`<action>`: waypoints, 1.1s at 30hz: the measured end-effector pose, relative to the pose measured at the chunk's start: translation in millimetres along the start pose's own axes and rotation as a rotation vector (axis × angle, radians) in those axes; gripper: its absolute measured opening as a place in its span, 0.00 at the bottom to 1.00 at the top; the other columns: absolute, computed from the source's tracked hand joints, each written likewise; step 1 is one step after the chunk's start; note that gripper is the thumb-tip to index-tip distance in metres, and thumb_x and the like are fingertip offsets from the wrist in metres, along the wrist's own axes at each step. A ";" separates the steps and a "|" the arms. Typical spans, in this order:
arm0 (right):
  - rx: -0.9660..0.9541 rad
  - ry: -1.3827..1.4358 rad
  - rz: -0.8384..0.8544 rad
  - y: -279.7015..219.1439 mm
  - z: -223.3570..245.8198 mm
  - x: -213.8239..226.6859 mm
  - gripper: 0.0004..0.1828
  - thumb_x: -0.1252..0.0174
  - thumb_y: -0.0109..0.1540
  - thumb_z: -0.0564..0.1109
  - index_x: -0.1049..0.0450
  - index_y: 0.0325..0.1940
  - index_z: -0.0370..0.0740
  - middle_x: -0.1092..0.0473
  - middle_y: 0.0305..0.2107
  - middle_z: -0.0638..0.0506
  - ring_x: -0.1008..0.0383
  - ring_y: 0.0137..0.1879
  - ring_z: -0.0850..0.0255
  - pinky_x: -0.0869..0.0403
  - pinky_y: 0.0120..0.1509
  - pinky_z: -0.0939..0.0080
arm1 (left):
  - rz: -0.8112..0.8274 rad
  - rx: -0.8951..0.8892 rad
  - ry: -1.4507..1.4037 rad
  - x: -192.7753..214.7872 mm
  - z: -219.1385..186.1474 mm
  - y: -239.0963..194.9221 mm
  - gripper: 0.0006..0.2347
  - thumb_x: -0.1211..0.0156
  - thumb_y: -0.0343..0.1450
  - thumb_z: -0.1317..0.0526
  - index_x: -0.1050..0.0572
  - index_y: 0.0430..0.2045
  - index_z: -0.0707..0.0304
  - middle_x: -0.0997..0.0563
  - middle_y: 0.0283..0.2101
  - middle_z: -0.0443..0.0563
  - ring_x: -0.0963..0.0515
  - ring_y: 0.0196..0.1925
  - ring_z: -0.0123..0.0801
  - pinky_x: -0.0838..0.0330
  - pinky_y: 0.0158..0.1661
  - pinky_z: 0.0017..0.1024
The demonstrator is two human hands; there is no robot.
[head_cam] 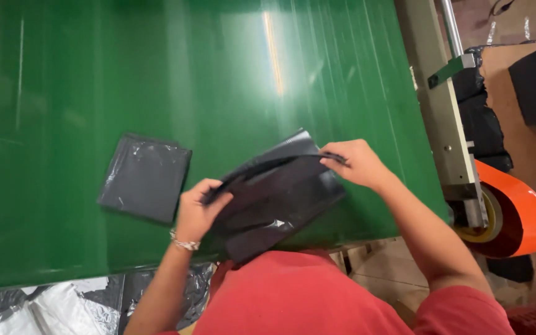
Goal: Folding black plastic bags and placing them into clear plastic packaging sleeves at a factory workstation.
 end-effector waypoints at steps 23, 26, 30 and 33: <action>-0.050 -0.312 -0.234 194.6 -81.1 14.4 0.16 0.36 0.58 0.49 0.30 0.45 0.44 0.33 0.31 0.49 0.28 0.43 0.49 0.30 0.48 0.50 | 0.168 -0.286 0.956 -29.6 -19.1 177.2 0.24 0.36 0.60 0.37 0.29 0.40 0.49 0.25 0.39 0.43 0.25 0.46 0.37 0.26 0.41 0.38; -0.101 -0.068 0.102 159.6 -54.2 -3.9 0.18 0.34 0.56 0.49 0.30 0.45 0.42 0.29 0.32 0.43 0.25 0.44 0.45 0.28 0.49 0.45 | 0.446 -0.133 1.143 -47.8 18.4 147.0 0.33 0.34 0.54 0.31 0.32 0.43 0.50 0.26 0.42 0.44 0.27 0.48 0.39 0.28 0.41 0.40; -0.244 -0.128 0.386 119.6 -65.6 -32.7 0.30 0.29 0.50 0.56 0.32 0.50 0.46 0.27 0.40 0.48 0.24 0.51 0.49 0.25 0.53 0.48 | 0.556 -0.084 1.202 -59.9 44.2 136.3 0.27 0.33 0.57 0.34 0.29 0.38 0.50 0.29 0.40 0.43 0.30 0.48 0.40 0.32 0.41 0.41; -0.218 -0.222 0.449 110.6 -60.9 -37.7 0.37 0.27 0.47 0.59 0.34 0.53 0.45 0.27 0.42 0.46 0.24 0.53 0.47 0.26 0.58 0.47 | 0.622 -0.186 1.144 -68.1 36.3 134.2 0.17 0.35 0.62 0.42 0.25 0.36 0.47 0.29 0.39 0.41 0.29 0.47 0.39 0.29 0.39 0.39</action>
Point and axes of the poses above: each hand's wrist, its own y-axis towards the middle knuckle, its own x-axis out of the back of the hand, z = x × y, the point moved 7 cm from there along y, towards the middle knuckle
